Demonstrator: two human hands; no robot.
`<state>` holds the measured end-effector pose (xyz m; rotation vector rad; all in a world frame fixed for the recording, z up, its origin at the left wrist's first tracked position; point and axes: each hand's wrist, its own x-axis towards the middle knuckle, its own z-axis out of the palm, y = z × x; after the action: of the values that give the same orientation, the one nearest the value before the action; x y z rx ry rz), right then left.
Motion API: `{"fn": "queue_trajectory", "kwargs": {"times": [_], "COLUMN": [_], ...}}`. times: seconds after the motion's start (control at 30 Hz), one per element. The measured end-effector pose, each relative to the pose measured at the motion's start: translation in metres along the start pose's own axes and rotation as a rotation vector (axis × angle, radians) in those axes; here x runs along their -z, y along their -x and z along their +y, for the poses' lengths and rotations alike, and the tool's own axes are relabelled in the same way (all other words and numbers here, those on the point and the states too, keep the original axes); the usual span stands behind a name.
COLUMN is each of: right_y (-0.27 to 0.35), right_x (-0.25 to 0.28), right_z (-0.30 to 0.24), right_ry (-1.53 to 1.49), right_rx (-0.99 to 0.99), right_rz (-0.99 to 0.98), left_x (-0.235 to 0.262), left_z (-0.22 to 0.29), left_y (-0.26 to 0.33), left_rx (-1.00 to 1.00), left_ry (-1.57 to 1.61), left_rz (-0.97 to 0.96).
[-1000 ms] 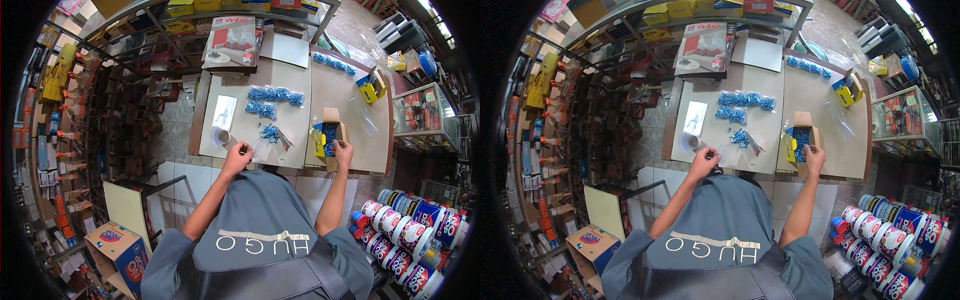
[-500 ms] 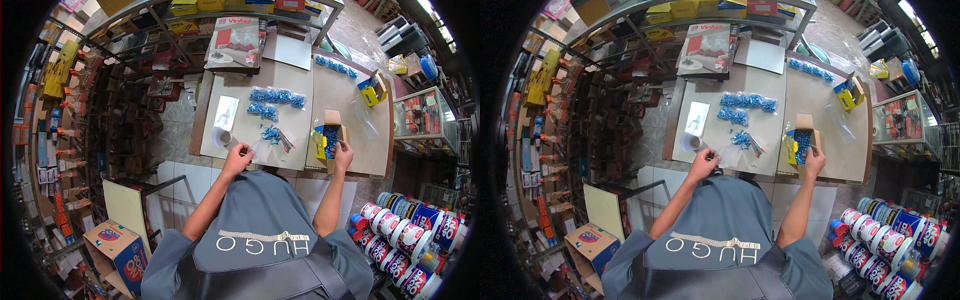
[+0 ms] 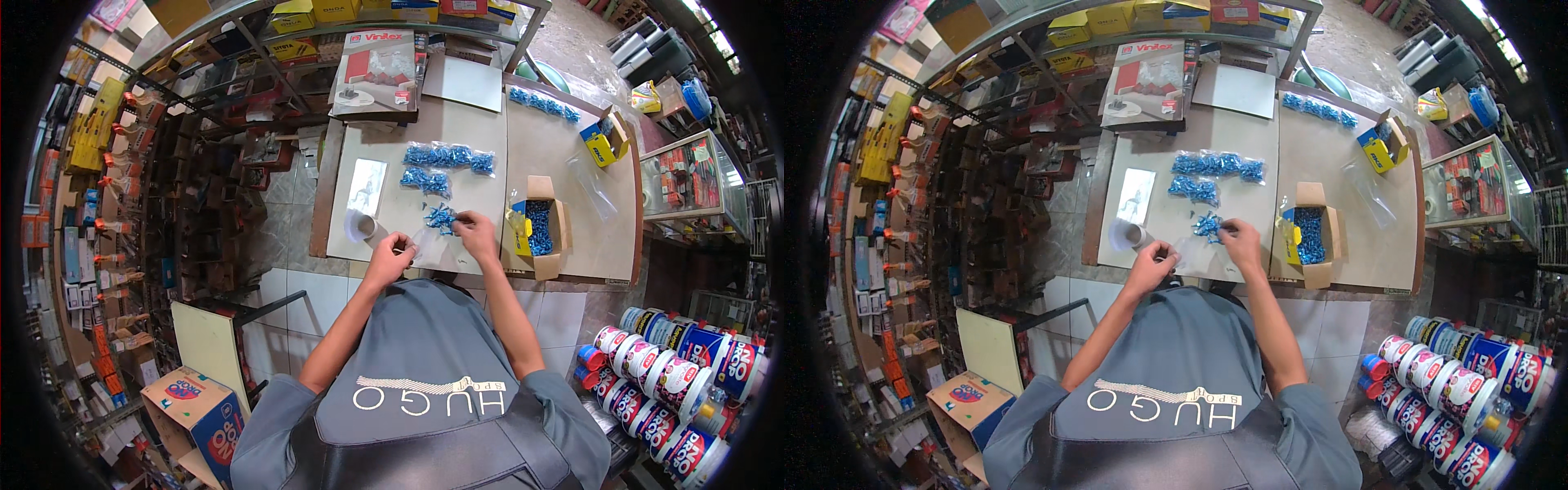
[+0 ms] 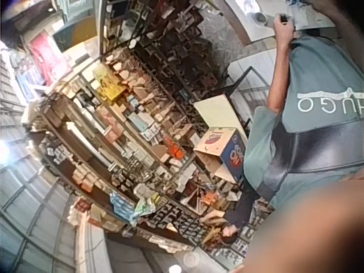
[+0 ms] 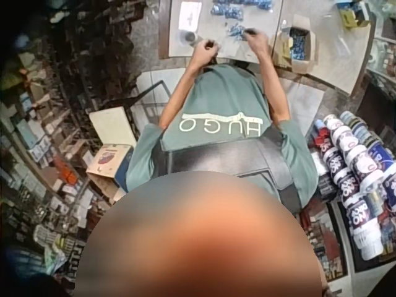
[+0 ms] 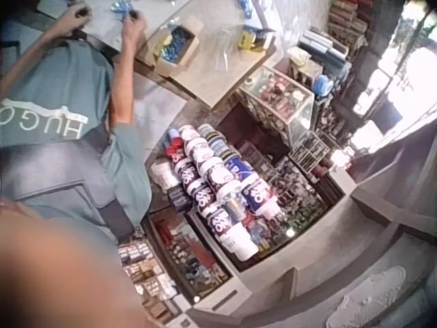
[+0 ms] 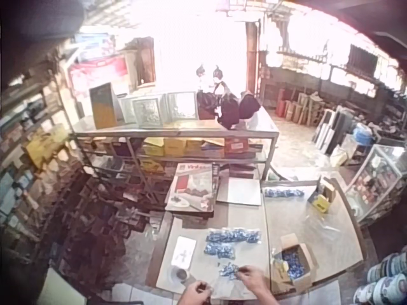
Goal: Sort small blue hardware components and place them into a plastic bag.
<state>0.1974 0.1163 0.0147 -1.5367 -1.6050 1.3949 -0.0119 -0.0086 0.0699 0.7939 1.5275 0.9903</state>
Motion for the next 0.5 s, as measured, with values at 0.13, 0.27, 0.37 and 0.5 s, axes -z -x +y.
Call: {"fn": "queue_trajectory", "kwargs": {"times": [0.13,0.27,0.37,0.5], "right_y": [-0.007,-0.016,-0.014,0.002], "right_x": [-0.026,-0.031,-0.021,0.025], "right_z": [0.0,0.006,-0.005,-0.029], "right_ry": [0.233,0.292,0.236,0.286], "right_rx": [0.127,0.156,0.165,0.263], "right_rz": [-0.027,-0.046,0.019,0.545], "left_x": [0.002,0.004,0.006,0.01], "left_z": [-0.004,-0.011,-0.016,-0.018], "left_y": [0.002,0.006,0.009,0.013], "left_rx": [0.002,-0.006,0.016,0.013], "left_ry": [0.019,0.024,0.033,0.046], "left_rz": [0.02,0.036,0.054,0.088]}}
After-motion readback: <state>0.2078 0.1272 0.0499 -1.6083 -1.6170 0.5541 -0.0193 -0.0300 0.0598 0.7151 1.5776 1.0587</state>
